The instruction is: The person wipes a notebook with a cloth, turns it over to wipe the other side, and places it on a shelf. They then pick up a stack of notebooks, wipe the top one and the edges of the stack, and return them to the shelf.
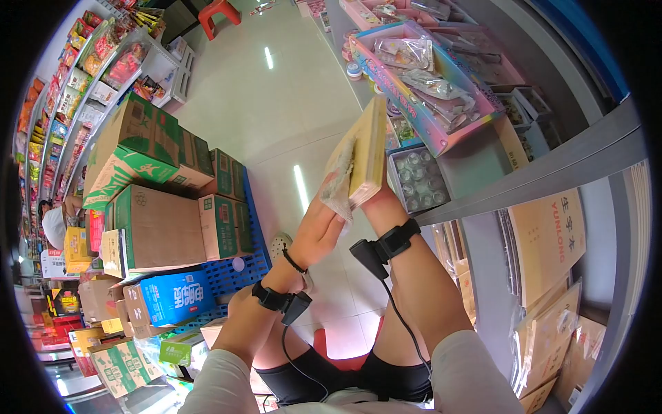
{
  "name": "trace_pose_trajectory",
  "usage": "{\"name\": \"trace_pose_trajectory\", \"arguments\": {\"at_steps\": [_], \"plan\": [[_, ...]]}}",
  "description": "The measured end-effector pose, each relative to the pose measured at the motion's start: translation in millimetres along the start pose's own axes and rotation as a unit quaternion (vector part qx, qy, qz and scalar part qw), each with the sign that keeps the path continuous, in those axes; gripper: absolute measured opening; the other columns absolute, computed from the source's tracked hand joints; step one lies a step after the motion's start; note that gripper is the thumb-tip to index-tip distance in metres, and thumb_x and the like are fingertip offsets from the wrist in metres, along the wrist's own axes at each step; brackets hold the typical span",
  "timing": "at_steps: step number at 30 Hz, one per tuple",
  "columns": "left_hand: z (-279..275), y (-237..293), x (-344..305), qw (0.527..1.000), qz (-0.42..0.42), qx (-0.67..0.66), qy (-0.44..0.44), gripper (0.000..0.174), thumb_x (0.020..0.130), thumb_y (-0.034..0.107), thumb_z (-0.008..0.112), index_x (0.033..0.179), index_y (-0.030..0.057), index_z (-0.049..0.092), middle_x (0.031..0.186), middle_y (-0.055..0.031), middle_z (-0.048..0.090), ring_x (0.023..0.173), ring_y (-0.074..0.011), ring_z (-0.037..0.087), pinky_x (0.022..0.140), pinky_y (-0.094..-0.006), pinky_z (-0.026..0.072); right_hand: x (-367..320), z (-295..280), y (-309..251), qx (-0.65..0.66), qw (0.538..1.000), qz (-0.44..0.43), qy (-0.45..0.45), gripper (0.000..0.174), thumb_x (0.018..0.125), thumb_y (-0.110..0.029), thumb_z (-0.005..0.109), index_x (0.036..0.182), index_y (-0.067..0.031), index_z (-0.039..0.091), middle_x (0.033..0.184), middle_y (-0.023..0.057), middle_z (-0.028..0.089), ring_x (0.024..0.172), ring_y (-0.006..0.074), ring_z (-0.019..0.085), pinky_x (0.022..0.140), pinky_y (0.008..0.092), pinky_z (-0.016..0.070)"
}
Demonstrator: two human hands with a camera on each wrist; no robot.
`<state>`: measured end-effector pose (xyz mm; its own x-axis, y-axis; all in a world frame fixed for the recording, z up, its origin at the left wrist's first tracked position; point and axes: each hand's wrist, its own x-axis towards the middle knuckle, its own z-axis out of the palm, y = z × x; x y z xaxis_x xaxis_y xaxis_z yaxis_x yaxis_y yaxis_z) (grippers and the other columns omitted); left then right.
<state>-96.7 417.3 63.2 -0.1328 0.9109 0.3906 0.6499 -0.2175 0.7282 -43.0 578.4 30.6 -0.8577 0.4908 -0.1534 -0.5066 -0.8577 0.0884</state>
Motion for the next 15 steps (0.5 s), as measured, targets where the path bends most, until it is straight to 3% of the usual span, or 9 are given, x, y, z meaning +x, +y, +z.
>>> {"name": "trace_pose_trajectory", "arguments": {"at_steps": [3,6,8,10,15], "plan": [[-2,0,-1,0.999,0.018,0.032,0.007,0.043,0.086,0.011,0.044,0.127,-0.0020,0.041,0.141,-0.0241,0.025,0.130,-0.0428,0.022,0.107,-0.0445,0.0194,-12,16,19,-0.090,0.995,-0.019,0.036,0.029,0.091,-0.042,0.043,0.093,-0.0168,0.055,0.082,0.0005,0.058,0.071,0.0179,0.058,0.061,0.0350,0.0509],[-3,0,0,0.999,0.036,0.030,0.023,0.045,0.086,0.015,0.043,0.128,-0.0013,0.040,0.142,-0.0247,0.023,0.131,-0.0430,0.021,0.107,-0.0458,0.0183,-31,42,32,-0.079,0.993,0.001,0.087,0.025,0.093,-0.037,0.042,0.092,-0.0163,0.055,0.080,0.0004,0.057,0.071,0.0140,0.058,0.059,0.0302,0.0503],[-3,-1,0,0.998,0.040,0.003,0.043,0.045,0.085,0.017,0.045,0.127,0.0013,0.043,0.143,-0.0231,0.022,0.131,-0.0446,0.020,0.106,-0.0485,0.0188,-34,32,33,-0.042,0.997,0.037,0.060,0.024,0.093,-0.035,0.041,0.095,-0.0157,0.054,0.082,0.0007,0.056,0.073,0.0131,0.058,0.060,0.0285,0.0505],[-4,-5,2,0.997,0.054,-0.010,0.053,0.046,0.086,0.017,0.041,0.129,0.0026,0.041,0.144,-0.0236,0.019,0.132,-0.0444,0.017,0.107,-0.0483,0.0143,-27,15,39,-0.187,0.980,0.050,-0.043,0.026,0.093,-0.037,0.042,0.097,-0.0139,0.054,0.084,0.0013,0.056,0.074,0.0135,0.058,0.062,0.0287,0.0509],[-16,-35,11,0.994,0.002,-0.005,0.107,0.044,0.088,0.015,0.037,0.130,0.0029,0.039,0.144,-0.0237,0.018,0.133,-0.0433,0.014,0.108,-0.0473,0.0092,-54,11,41,-0.189,0.980,0.043,-0.041,0.026,0.093,-0.036,0.042,0.097,-0.0136,0.054,0.084,0.0015,0.056,0.074,0.0135,0.058,0.063,0.0286,0.0510]]}}
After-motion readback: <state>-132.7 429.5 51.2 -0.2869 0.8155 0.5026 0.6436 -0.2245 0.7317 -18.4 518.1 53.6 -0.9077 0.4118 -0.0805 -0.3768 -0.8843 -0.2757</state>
